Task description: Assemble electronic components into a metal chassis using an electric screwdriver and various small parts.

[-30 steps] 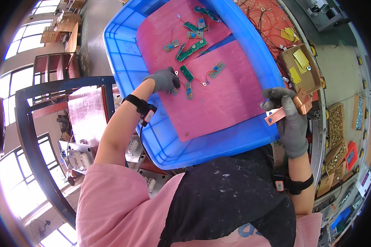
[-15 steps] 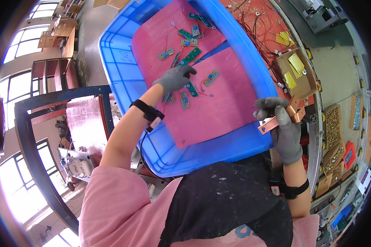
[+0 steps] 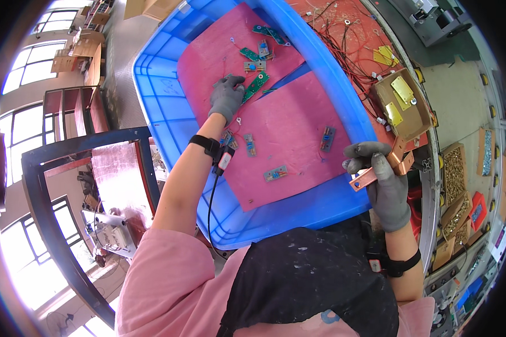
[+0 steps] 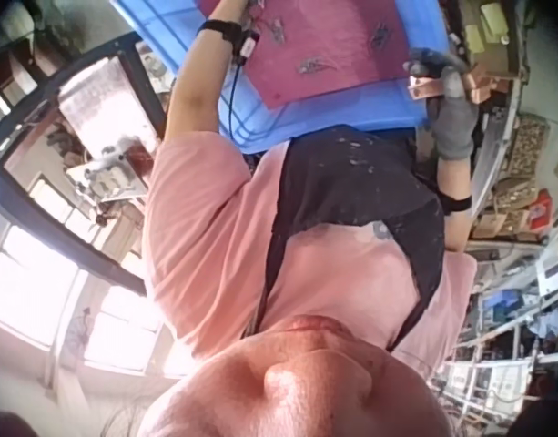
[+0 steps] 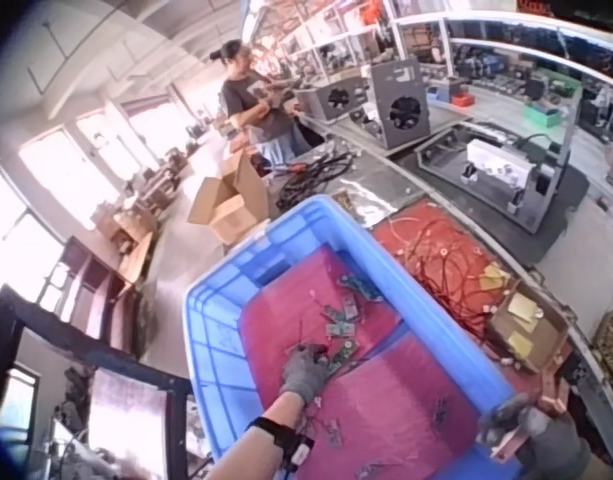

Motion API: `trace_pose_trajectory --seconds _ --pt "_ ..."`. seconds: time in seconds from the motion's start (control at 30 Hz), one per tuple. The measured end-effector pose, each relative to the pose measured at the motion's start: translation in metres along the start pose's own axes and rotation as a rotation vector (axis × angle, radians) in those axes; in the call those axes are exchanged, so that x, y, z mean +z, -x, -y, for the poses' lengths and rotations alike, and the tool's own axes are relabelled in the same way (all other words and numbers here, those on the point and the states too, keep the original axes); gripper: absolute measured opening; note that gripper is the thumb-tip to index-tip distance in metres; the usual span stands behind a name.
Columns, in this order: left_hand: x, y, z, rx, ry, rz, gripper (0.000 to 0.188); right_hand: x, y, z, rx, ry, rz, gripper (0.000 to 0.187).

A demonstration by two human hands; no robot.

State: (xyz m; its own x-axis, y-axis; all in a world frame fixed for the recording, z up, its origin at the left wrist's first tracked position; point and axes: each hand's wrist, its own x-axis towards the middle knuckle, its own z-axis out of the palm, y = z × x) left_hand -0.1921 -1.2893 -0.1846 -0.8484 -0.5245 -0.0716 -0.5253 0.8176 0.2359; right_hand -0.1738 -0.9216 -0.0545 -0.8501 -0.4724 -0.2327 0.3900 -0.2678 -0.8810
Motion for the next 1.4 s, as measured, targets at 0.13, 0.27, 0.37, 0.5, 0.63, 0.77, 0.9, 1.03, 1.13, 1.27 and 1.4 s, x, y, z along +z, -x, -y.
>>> trace_pose_trajectory --seconds 0.13,0.27,0.37,0.5,0.63,0.77,0.9,1.03,1.13,1.27,1.4 --pt "-0.002 -0.018 -0.003 0.045 -0.047 0.227 0.028 0.002 0.0 0.001 0.019 0.009 -0.038 0.035" --pt "-0.01 -0.046 0.02 -0.005 0.298 0.582 0.038 0.002 0.001 0.003 0.051 0.011 -0.042 0.035" --pt "-0.033 -0.05 0.032 -0.065 0.569 0.83 0.046 0.002 0.0 0.001 0.018 0.02 -0.046 0.035" --pt "-0.034 -0.049 0.049 -0.017 0.662 0.89 0.05 0.001 -0.001 0.0 -0.007 0.016 -0.03 0.034" --pt "-0.035 -0.049 0.05 0.005 0.657 0.897 0.05 0.0 -0.002 -0.001 -0.013 0.004 -0.016 0.033" --pt "-0.031 -0.048 0.035 0.022 0.451 0.845 0.048 0.002 -0.001 0.0 -0.034 0.014 -0.022 0.033" --pt "-0.012 -0.007 -0.047 -0.068 -0.237 0.434 0.041 -0.003 0.001 -0.001 -0.025 0.008 -0.047 0.033" --pt "0.009 0.017 -0.056 -0.094 -0.251 0.175 0.039 -0.001 0.001 -0.002 -0.017 -0.012 -0.034 0.032" --pt "0.018 0.018 -0.047 0.034 -0.15 0.147 0.028 0.001 0.001 0.0 -0.004 -0.022 -0.038 0.032" --pt "0.01 0.012 -0.04 0.024 0.039 0.203 0.03 0.001 0.001 -0.001 -0.023 -0.014 -0.033 0.033" --pt "-0.016 -0.003 -0.017 0.052 0.277 0.293 0.031 0.003 0.002 0.001 0.004 -0.022 -0.039 0.033"
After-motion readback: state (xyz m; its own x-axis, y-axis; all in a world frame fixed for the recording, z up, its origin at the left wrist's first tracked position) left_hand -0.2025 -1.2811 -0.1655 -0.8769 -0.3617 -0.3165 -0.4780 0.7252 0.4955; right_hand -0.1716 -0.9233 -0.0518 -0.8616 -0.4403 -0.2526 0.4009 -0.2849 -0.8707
